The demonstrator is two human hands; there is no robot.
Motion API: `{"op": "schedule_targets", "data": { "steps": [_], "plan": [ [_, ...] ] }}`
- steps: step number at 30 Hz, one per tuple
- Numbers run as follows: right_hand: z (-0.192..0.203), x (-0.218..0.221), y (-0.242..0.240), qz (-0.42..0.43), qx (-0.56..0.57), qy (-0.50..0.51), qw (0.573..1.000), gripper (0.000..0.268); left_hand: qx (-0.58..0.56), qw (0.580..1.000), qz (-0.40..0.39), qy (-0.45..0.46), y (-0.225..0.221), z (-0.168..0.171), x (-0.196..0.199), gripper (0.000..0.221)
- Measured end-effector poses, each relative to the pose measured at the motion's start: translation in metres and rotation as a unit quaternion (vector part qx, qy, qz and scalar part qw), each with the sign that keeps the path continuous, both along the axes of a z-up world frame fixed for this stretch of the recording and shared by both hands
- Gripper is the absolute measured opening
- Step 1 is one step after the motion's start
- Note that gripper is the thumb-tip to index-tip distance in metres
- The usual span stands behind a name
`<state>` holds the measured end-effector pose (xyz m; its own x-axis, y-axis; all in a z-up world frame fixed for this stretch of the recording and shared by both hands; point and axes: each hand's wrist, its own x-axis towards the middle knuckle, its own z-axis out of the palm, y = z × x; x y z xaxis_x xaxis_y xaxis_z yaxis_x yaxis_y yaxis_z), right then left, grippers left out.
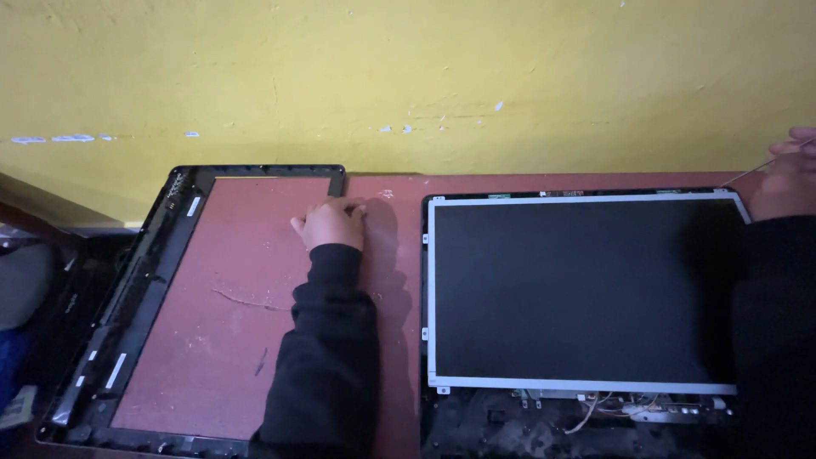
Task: Disassembling an all-in-one computer by prying off the back cover, removing internal screws, and scraping at the metal frame with a screwdriver.
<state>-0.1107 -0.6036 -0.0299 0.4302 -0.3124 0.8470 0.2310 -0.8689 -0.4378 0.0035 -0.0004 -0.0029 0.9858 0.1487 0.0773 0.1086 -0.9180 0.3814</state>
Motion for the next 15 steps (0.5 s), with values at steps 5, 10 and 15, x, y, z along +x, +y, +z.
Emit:
{"op": "schedule_targets", "data": {
  "steps": [5,10,15],
  "plan": [
    [-0.006,0.004,-0.012,0.026,-0.043,-0.049,0.998,0.017,-0.001,1.000,-0.008,-0.016,0.000,-0.004,0.001,0.020],
    [0.018,-0.010,0.021,-0.082,-0.028,0.048,0.995,0.017,-0.005,0.998,-0.006,-0.059,0.002,-0.014,0.004,0.017],
    [0.014,-0.008,0.015,-0.052,-0.006,0.056,0.997,0.023,-0.013,1.000,0.007,0.000,-0.001,0.001,0.001,0.019]
  ]
}}
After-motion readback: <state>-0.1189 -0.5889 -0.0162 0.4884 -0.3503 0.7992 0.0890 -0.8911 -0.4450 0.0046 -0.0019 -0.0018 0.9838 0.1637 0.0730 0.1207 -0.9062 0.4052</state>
